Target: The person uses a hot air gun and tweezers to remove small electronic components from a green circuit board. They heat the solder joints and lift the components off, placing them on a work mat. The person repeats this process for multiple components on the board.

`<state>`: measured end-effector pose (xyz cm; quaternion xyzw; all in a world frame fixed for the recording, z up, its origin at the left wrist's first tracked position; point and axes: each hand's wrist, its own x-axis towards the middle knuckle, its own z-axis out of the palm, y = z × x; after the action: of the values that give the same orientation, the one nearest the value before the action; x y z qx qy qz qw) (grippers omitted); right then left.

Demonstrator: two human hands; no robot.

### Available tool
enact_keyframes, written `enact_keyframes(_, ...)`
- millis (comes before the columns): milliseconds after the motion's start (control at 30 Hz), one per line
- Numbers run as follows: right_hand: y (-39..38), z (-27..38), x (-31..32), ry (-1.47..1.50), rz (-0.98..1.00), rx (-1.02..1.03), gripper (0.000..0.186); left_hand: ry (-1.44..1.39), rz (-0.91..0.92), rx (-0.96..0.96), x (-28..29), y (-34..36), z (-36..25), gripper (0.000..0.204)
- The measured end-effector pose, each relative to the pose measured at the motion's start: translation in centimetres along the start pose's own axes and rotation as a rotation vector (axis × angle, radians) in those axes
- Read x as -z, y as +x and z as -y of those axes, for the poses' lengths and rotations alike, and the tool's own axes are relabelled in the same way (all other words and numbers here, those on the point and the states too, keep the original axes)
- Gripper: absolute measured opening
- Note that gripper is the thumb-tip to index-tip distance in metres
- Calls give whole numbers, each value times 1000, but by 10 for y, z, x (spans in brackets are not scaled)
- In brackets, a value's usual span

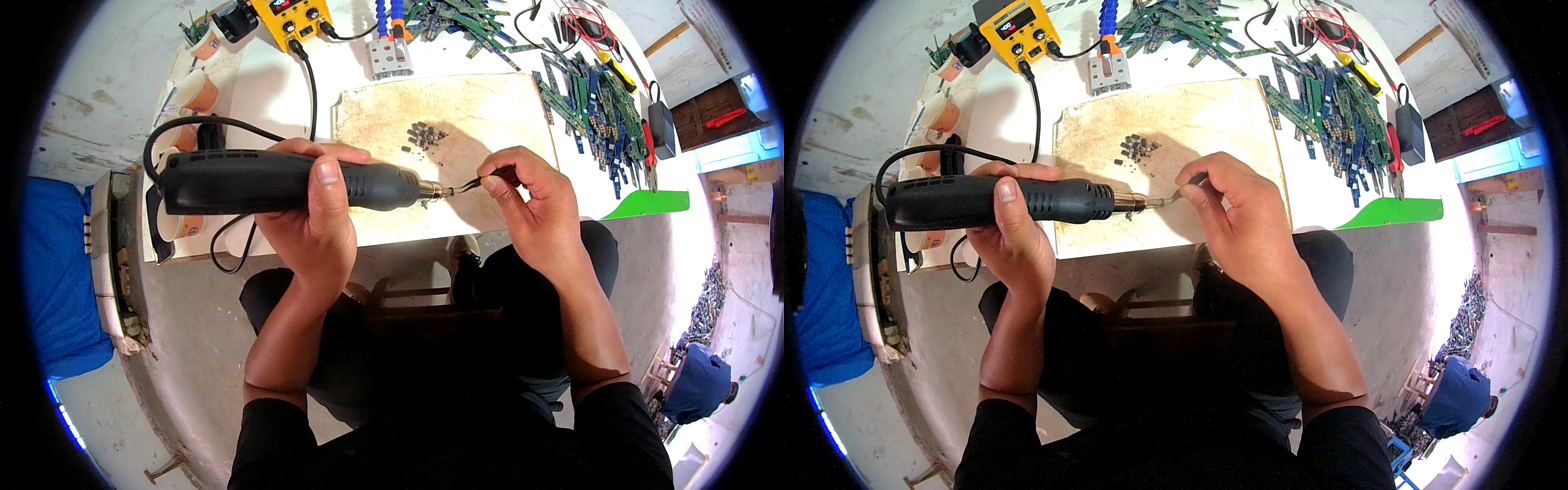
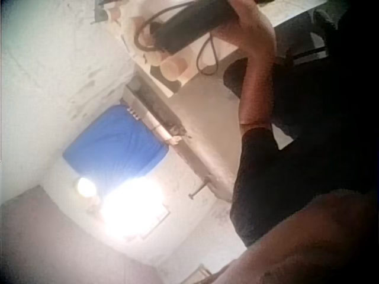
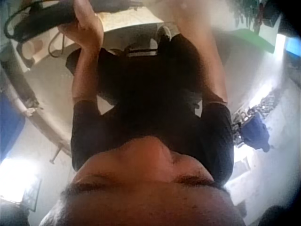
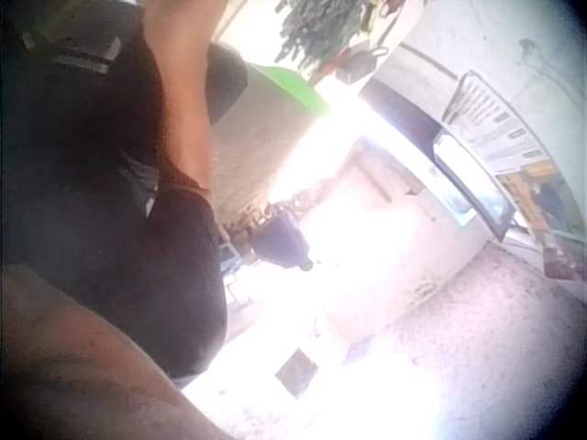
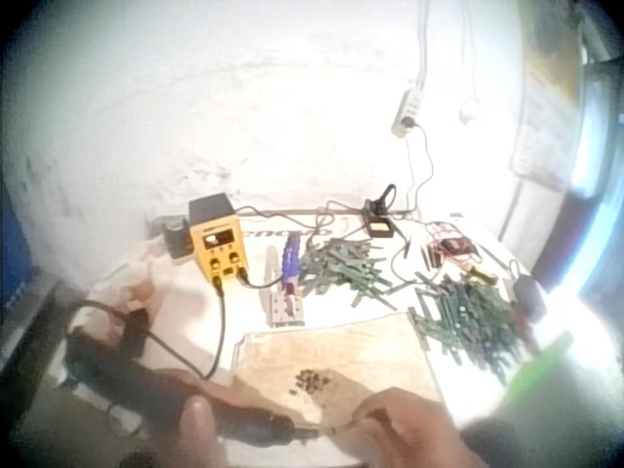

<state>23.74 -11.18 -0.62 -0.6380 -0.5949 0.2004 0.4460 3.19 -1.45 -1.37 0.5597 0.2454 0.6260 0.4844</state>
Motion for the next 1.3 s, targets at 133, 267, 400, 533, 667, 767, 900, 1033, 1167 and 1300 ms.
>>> enact_keyframes(133,0,0,0,-7,-3,13,9,30,-7,13,1,0,-1,19)
enact_keyframes(267,0,0,-1,0,-2,12,9,28,-24,37,1,1,-3,19)
enact_keyframes(400,-1,2,1,13,4,-5,10,33,9,24,3,1,-2,19)
enact_keyframes(533,-1,-1,-1,12,-12,21,10,35,-16,31,1,0,-1,19)
enact_keyframes(667,1,-1,0,11,-2,36,10,23,-4,32,0,0,-1,19)
enact_keyframes(767,0,0,-1,9,-13,11,10,-5,-9,33,-1,-1,-1,19)
enact_keyframes(900,0,2,1,-41,8,2,10,19,2,32,2,-1,0,20)
enact_keyframes(1033,0,3,0,-21,-5,33,9,4,-12,21,0,0,1,19)
enact_keyframes(1167,0,4,0,-17,-12,4,9,-27,0,18,0,-1,0,20)
enact_keyframes(1300,-1,0,-1,-40,-18,15,9,-50,10,9,0,-1,1,21)
